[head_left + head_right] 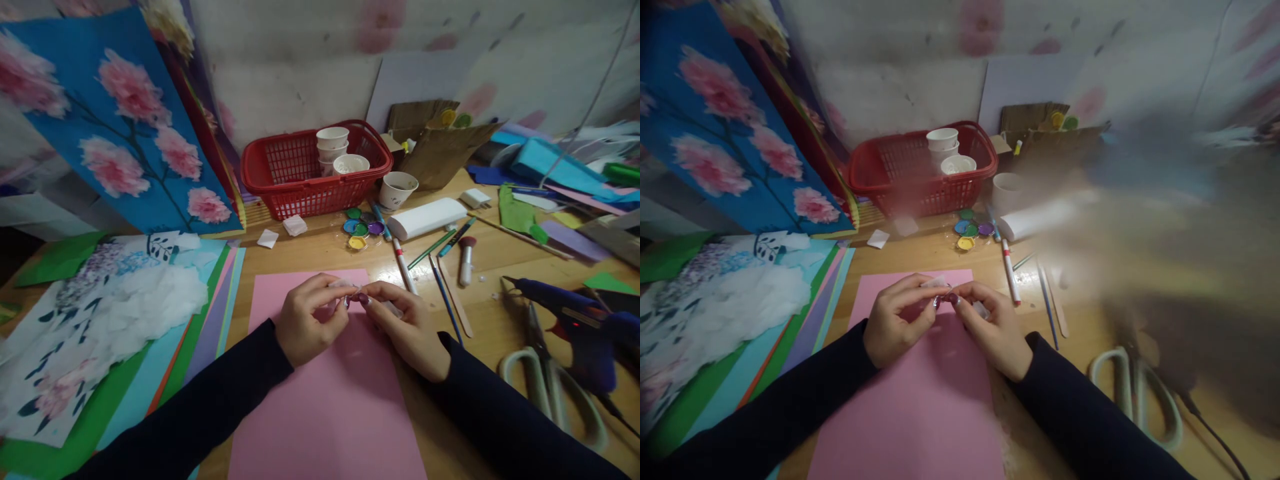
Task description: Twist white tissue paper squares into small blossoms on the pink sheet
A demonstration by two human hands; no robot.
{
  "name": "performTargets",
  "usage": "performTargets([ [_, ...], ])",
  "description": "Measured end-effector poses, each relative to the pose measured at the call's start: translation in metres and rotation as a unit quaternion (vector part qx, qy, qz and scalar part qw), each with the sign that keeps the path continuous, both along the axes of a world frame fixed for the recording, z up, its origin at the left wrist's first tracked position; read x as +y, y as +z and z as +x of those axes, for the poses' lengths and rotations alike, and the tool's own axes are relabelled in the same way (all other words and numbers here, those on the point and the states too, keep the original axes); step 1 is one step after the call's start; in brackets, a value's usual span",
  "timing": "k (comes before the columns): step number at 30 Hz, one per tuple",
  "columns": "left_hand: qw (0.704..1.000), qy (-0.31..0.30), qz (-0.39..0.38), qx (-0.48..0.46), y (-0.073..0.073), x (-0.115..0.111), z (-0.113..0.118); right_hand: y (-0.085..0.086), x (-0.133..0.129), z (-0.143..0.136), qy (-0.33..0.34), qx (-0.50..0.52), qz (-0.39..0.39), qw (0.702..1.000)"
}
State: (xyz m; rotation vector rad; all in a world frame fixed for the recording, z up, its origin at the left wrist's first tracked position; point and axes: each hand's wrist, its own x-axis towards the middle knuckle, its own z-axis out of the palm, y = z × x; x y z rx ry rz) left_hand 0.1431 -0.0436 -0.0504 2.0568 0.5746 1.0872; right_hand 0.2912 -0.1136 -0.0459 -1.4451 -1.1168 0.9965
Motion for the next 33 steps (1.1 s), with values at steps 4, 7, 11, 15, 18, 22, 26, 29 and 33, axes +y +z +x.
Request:
performTargets([
  [4, 1.000, -0.004, -0.001, -0.003, 0.001, 0.000, 0.000, 0.001, 0.000, -0.001, 0.000, 0.001, -0.002, 1.000],
  [7, 1.000, -0.006, 0.000, -0.006, 0.000, 0.000, 0.000, 0.001, 0.001, -0.001, 0.005, 0.006, 0.001, 1.000],
  [11, 1.000, -0.009, -0.028, -0.006, 0.001, 0.000, -0.001, -0.001, 0.000, 0.000, 0.015, 0.016, -0.001, 1.000],
  [15, 0.996, 0.006, -0.093, 0.002, 0.002, 0.000, 0.002, -0.004, -0.001, 0.001, 0.017, -0.052, 0.037, 0.998],
  [18, 0.990, 0.028, -0.138, 0.006, 0.000, 0.000, 0.003, -0.007, -0.002, 0.001, 0.023, -0.102, 0.053, 0.993],
  [22, 0.980, 0.059, -0.189, 0.009, -0.001, 0.001, 0.003, -0.009, -0.001, 0.000, 0.023, -0.120, 0.052, 0.991],
  [26, 0.954, 0.109, -0.276, -0.035, -0.002, 0.004, 0.004, -0.007, -0.001, 0.000, 0.009, -0.136, 0.059, 0.989],
  [29, 0.924, 0.133, -0.348, -0.085, -0.002, 0.007, 0.005, -0.006, 0.000, 0.000, 0.005, -0.148, 0.055, 0.987],
  [33, 0.903, 0.131, -0.392, -0.121, -0.004, 0.009, 0.006, -0.008, 0.000, 0.001, -0.003, -0.149, 0.051, 0.988],
])
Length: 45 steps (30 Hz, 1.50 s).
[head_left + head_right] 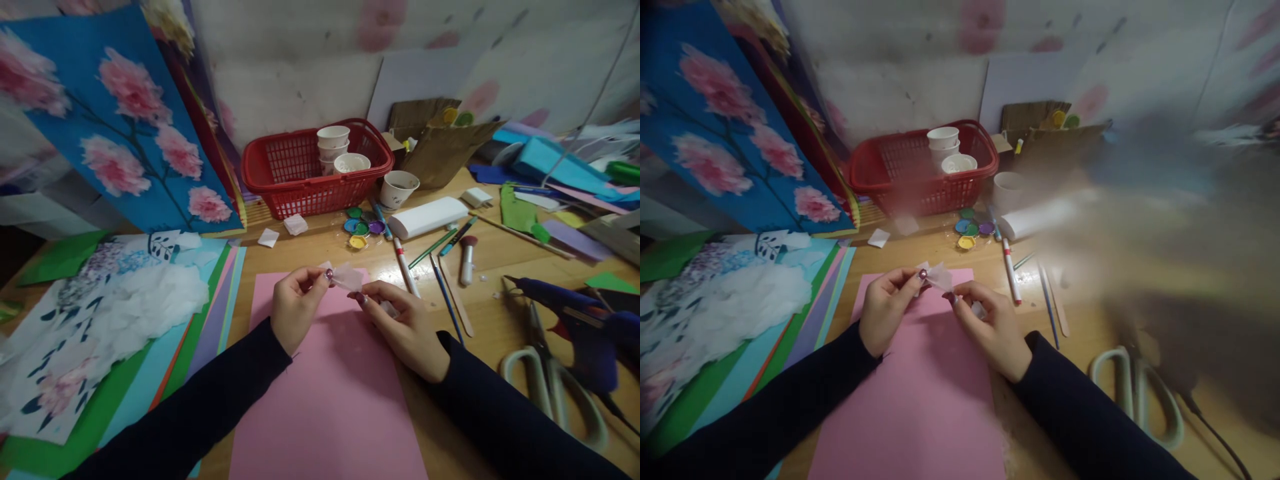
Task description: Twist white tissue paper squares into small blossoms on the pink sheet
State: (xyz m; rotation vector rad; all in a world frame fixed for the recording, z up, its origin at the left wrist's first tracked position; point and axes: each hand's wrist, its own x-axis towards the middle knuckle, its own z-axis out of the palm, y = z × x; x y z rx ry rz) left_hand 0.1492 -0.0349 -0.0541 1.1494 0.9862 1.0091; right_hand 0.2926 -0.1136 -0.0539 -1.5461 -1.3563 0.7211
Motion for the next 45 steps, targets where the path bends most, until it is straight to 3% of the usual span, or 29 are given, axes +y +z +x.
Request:
performTargets([
  [9, 0.990, 0.020, -0.088, -0.106, -0.004, 0.001, 0.001, 0.003, 0.002, 0.000, -0.016, 0.006, -0.016, 1.000],
  [16, 0.972, 0.102, -0.120, -0.176, -0.002, 0.016, -0.003, 0.004, 0.002, 0.000, -0.025, 0.007, -0.018, 0.999],
  [18, 0.960, 0.066, -0.163, -0.218, 0.002, 0.017, -0.004, 0.003, 0.002, 0.001, -0.025, 0.011, -0.015, 1.000],
  [22, 0.927, -0.063, -0.267, -0.255, 0.008, 0.011, -0.003, 0.000, 0.003, 0.002, 0.007, 0.006, -0.018, 1.000],
  [26, 0.921, -0.131, -0.279, -0.238, 0.008, 0.004, -0.001, 0.000, 0.004, -0.001, 0.046, 0.009, -0.014, 0.999],
  [31, 0.941, -0.113, -0.234, -0.217, 0.007, 0.005, 0.001, 0.007, 0.005, -0.002, 0.039, 0.040, -0.019, 0.998],
  [34, 0.966, -0.066, -0.169, -0.185, 0.018, 0.010, -0.005, 0.010, 0.005, 0.000, 0.032, 0.111, -0.048, 0.992],
  [38, 0.991, -0.027, -0.073, -0.105, 0.045, 0.025, -0.046, 0.008, 0.005, 0.003, 0.027, 0.183, -0.058, 0.981],
  [40, 1.000, -0.012, 0.024, 0.017, 0.059, 0.036, -0.082, 0.006, 0.005, 0.003, 0.026, 0.206, -0.053, 0.977],
  [41, 0.990, -0.002, 0.094, 0.107, 0.064, 0.041, -0.101, 0.006, 0.005, 0.003, 0.026, 0.213, -0.051, 0.975],
  [45, 0.972, 0.020, 0.126, 0.198, 0.073, 0.054, -0.175, 0.006, 0.004, 0.003, 0.030, 0.218, -0.050, 0.974],
])
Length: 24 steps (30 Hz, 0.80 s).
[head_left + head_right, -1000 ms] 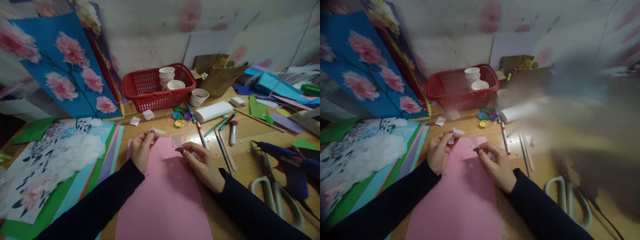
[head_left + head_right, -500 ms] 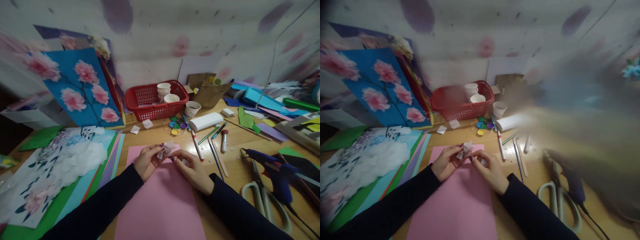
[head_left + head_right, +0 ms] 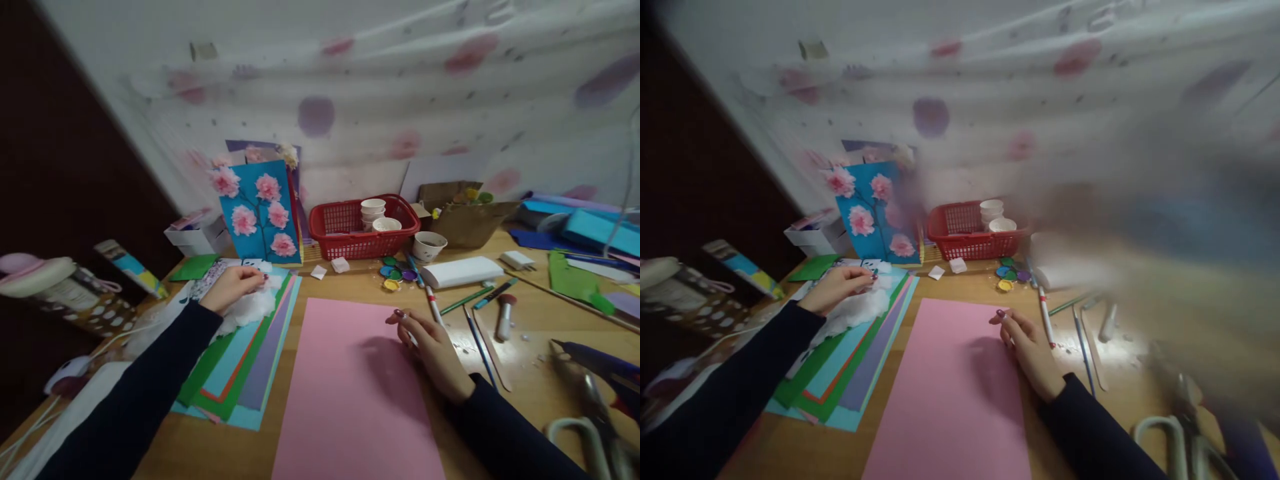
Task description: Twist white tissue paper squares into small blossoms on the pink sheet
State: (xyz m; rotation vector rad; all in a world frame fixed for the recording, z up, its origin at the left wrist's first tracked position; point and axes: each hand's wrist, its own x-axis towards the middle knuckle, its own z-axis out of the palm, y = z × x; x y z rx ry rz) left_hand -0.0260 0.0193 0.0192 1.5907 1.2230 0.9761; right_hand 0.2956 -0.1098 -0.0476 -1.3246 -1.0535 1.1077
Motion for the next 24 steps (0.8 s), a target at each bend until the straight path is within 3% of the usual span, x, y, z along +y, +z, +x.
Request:
performTargets([
  [5, 0.996, -0.009, 0.019, 0.090, 0.005, 0.007, -0.050, 0.000, -0.001, -0.005, 0.007, 0.090, -0.015, 0.996],
  [10, 0.984, 0.031, 0.090, 0.148, 0.031, 0.009, -0.052, 0.001, 0.000, -0.008, 0.038, 0.264, -0.026, 0.963],
  [13, 0.976, 0.037, 0.142, 0.160, 0.046, -0.003, -0.021, 0.002, 0.001, -0.005, 0.043, 0.377, -0.061, 0.923],
  [16, 0.970, -0.009, 0.175, 0.169, 0.044, -0.024, 0.033, 0.003, 0.001, 0.000, 0.035, 0.469, -0.108, 0.876],
  [19, 0.962, -0.110, 0.188, 0.167, 0.022, -0.042, 0.095, 0.004, 0.001, 0.004, 0.044, 0.522, -0.125, 0.842],
  [21, 0.934, -0.218, 0.234, 0.157, 0.003, -0.049, 0.130, 0.004, 0.001, 0.005, 0.049, 0.551, -0.115, 0.825],
  [24, 0.898, -0.296, 0.279, 0.168, -0.024, -0.051, 0.165, 0.002, 0.002, 0.006, 0.055, 0.582, -0.088, 0.807],
])
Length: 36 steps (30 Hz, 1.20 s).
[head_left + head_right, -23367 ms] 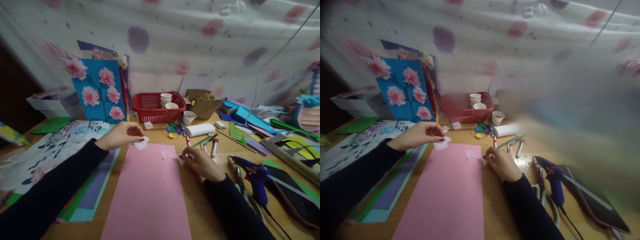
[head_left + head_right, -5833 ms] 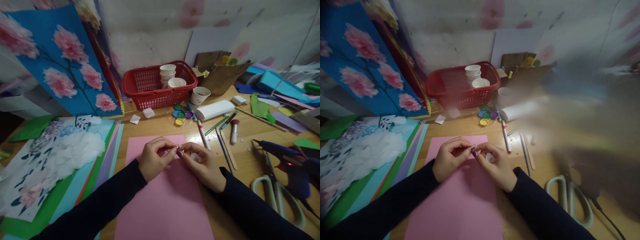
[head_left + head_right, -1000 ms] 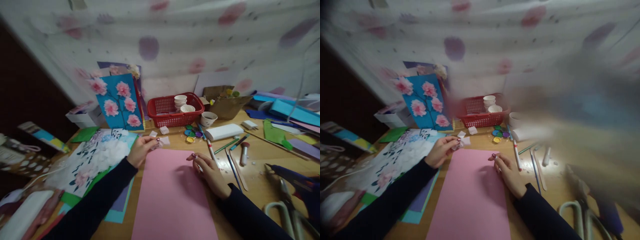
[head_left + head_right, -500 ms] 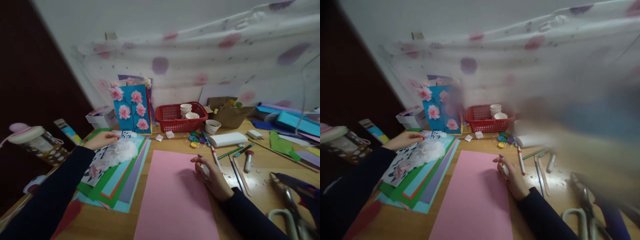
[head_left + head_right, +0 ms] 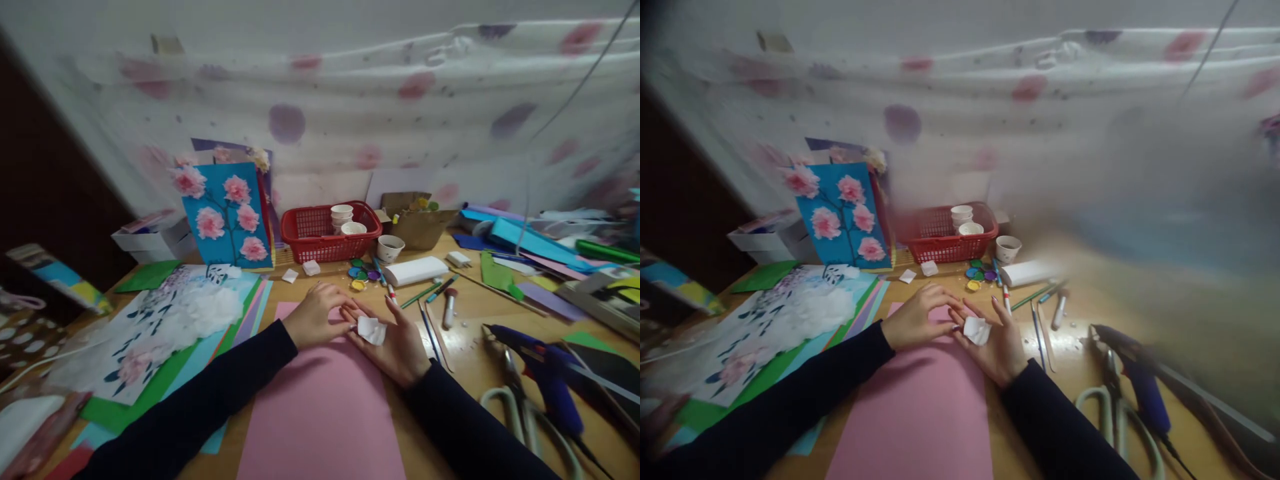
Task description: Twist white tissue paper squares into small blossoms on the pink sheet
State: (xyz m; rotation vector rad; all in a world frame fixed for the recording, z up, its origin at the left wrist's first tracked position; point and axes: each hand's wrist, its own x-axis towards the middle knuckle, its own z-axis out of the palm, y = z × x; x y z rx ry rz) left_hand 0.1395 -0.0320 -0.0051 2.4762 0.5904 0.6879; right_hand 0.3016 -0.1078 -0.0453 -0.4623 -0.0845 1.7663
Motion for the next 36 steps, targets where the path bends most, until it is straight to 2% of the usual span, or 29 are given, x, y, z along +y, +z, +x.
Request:
performTargets([
  [3, 1.000, -0.030, -0.006, 0.005, -0.019, 0.001, 0.016, 0.000, 0.001, -0.001, -0.014, 0.017, 0.024, 0.999],
  [5, 0.999, -0.023, -0.014, -0.022, -0.028, 0.001, 0.021, 0.002, 0.001, -0.002, -0.018, 0.014, 0.034, 0.999],
  [8, 0.998, 0.005, -0.015, -0.066, -0.037, -0.001, 0.021, 0.004, 0.002, -0.004, -0.012, 0.002, 0.033, 0.999],
  [13, 0.998, -0.002, 0.006, -0.065, -0.044, 0.001, 0.016, 0.003, 0.003, -0.004, -0.001, -0.005, 0.017, 1.000],
  [18, 0.995, 0.011, -0.012, -0.100, -0.048, 0.004, 0.013, 0.003, 0.001, -0.003, 0.012, 0.016, 0.000, 1.000],
  [25, 0.985, 0.039, -0.048, -0.164, -0.040, -0.003, 0.013, 0.003, 0.001, 0.000, 0.032, 0.012, -0.020, 0.999],
  [28, 0.986, 0.039, -0.058, -0.149, -0.039, -0.008, 0.014, 0.002, 0.002, 0.001, 0.036, 0.006, -0.014, 0.999],
  [32, 0.994, 0.011, -0.029, -0.101, -0.042, -0.009, 0.014, 0.002, 0.001, -0.001, 0.029, 0.013, -0.001, 0.999],
  [36, 0.994, 0.025, -0.026, -0.100, -0.043, -0.008, 0.013, 0.002, -0.001, -0.002, 0.043, -0.007, -0.010, 0.999],
])
